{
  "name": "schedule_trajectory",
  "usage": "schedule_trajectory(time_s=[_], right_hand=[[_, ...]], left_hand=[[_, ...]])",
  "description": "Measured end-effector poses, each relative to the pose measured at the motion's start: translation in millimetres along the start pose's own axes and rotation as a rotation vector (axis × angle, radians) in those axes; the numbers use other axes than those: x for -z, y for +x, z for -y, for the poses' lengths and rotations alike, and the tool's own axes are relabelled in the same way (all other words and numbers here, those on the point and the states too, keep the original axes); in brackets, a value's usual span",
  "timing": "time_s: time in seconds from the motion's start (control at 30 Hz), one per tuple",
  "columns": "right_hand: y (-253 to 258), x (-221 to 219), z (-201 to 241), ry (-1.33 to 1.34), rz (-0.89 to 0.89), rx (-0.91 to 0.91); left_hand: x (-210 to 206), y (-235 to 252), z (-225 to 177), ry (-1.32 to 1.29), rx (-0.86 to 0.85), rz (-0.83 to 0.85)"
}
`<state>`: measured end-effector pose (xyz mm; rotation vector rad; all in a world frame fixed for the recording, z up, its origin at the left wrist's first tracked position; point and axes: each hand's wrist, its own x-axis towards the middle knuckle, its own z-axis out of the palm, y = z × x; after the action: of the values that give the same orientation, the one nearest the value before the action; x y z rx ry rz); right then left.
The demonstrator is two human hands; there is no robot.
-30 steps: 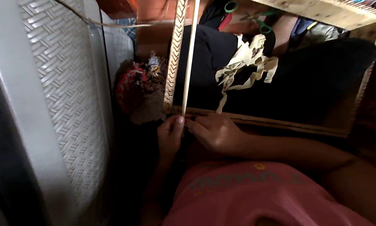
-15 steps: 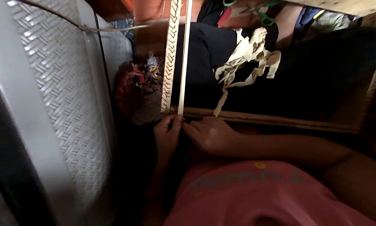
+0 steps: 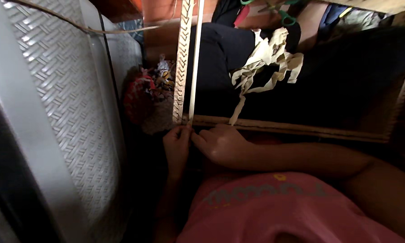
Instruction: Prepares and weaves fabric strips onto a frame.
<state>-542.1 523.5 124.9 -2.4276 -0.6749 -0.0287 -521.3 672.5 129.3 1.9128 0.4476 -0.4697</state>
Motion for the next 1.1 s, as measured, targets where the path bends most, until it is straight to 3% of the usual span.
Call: schedule_trajectory(time_s=[0.1, 0.23, 0.37, 0.7, 1.1], right_hand=[[1.1, 1.8, -0.6, -0.023, 0.038, 0.007], [0.3, 4.3, -3.3, -0.046, 0.001, 0.022], [-1.2, 5.5, -2.9, -0.053, -0.012, 0.023], [-5.6, 2.6, -5.2, -0.06, 0.005, 0.012], [-1.3, 24.7, -21.0, -0.04, -0.048, -0.018]], left_hand=[[-1.1, -1.4, 7.9, 0.157, -0.169, -0.077], [-5.3, 1.4, 27.2, 0.221, -0.565, -0.218], [-2.4, 7.6, 32.4, 0.295, -0.839, -0.17], [11.2, 13.5, 16.3, 0.633, -0.829, -0.083], [13.3, 19.2, 20.3, 0.483, -0.781, -0.025]])
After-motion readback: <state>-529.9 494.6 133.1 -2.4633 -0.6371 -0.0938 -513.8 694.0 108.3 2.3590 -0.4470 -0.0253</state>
